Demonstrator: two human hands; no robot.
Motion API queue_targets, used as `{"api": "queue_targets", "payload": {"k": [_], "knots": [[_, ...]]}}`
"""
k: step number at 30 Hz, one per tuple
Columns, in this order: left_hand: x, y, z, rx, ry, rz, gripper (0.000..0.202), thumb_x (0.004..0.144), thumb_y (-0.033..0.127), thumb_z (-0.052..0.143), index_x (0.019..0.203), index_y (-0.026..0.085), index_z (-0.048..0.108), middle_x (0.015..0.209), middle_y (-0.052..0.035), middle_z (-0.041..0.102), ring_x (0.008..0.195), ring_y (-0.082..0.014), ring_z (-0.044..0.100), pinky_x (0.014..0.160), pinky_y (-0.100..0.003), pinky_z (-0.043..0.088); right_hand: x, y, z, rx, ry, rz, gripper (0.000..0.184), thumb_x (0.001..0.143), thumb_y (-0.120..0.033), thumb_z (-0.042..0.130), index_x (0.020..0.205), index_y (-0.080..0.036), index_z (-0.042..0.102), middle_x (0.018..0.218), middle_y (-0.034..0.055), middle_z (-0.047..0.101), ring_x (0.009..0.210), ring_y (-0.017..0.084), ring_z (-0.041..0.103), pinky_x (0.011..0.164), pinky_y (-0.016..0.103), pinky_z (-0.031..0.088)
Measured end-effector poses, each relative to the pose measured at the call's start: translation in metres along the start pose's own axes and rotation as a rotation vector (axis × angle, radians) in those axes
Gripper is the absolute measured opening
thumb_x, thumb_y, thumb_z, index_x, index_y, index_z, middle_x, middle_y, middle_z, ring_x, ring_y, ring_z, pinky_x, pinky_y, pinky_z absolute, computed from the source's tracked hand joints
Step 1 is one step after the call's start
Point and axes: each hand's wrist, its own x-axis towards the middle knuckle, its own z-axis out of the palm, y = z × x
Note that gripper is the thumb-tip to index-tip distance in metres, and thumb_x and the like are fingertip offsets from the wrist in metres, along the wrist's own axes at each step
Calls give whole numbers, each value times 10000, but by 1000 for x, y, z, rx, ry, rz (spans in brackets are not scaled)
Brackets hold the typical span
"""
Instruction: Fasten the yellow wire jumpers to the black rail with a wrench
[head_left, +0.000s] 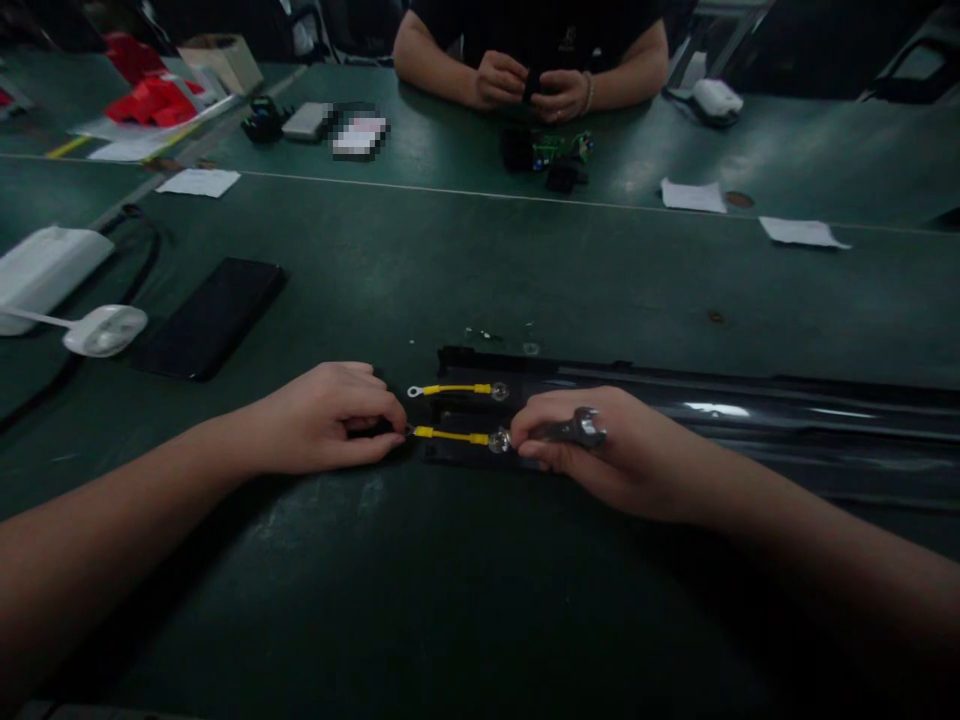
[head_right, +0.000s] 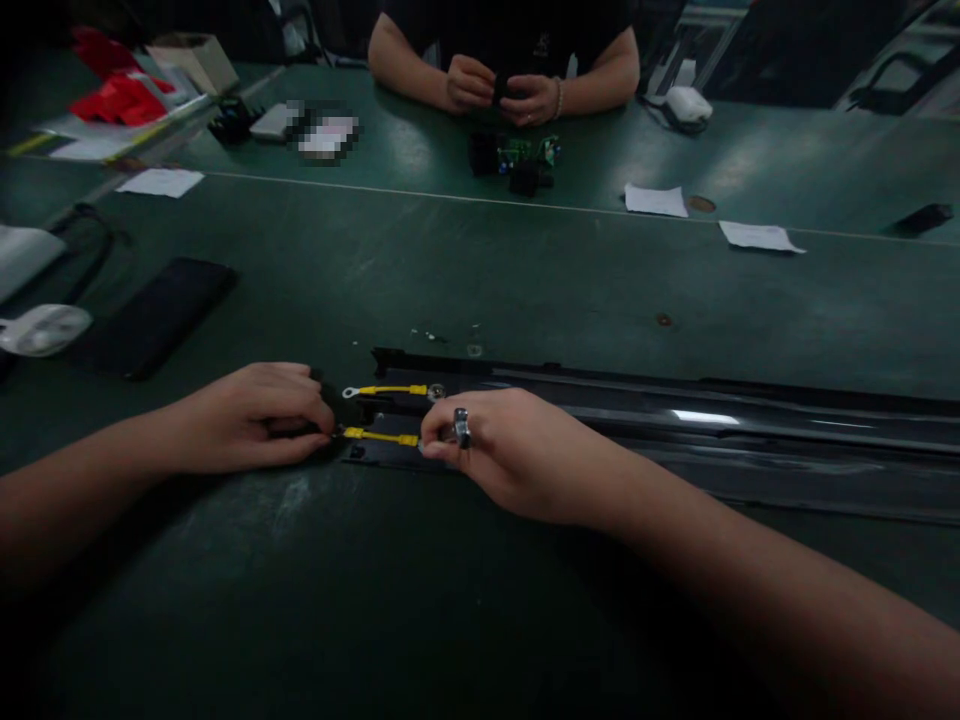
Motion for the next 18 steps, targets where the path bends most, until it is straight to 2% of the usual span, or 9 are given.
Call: {"api": "queue_targets", "payload": {"k": [5, 12, 18], "knots": [[1, 0, 1, 25, -17, 14, 68, 960, 237, 641, 982, 227, 704, 726, 26, 650, 666, -136, 546, 645, -267, 367, -1, 0, 1, -3, 30, -23, 190, 1003, -141, 514, 1106, -155, 672, 1063, 76, 743, 928, 169, 696, 814, 275, 522], [0, -2, 0, 25, -37, 4, 72, 964, 247, 641, 983, 231, 708, 740, 22, 653, 685, -138, 548, 642, -260, 375, 3, 0, 1, -16, 31, -5, 115, 1001, -175, 569, 985, -160, 682, 947, 43, 740, 864, 158, 690, 776, 259, 511], [1, 1, -2, 19, -53, -13, 78, 961, 250, 639, 966, 225, 712, 727, 22, 650, 679, -136, 544, 649, -258, 382, 2, -3, 0, -17, 41, -15, 187, 997, -149, 508, 1065, -165, 681, 1006, 62, 738, 897, 172, 684, 788, 280, 514]]}}
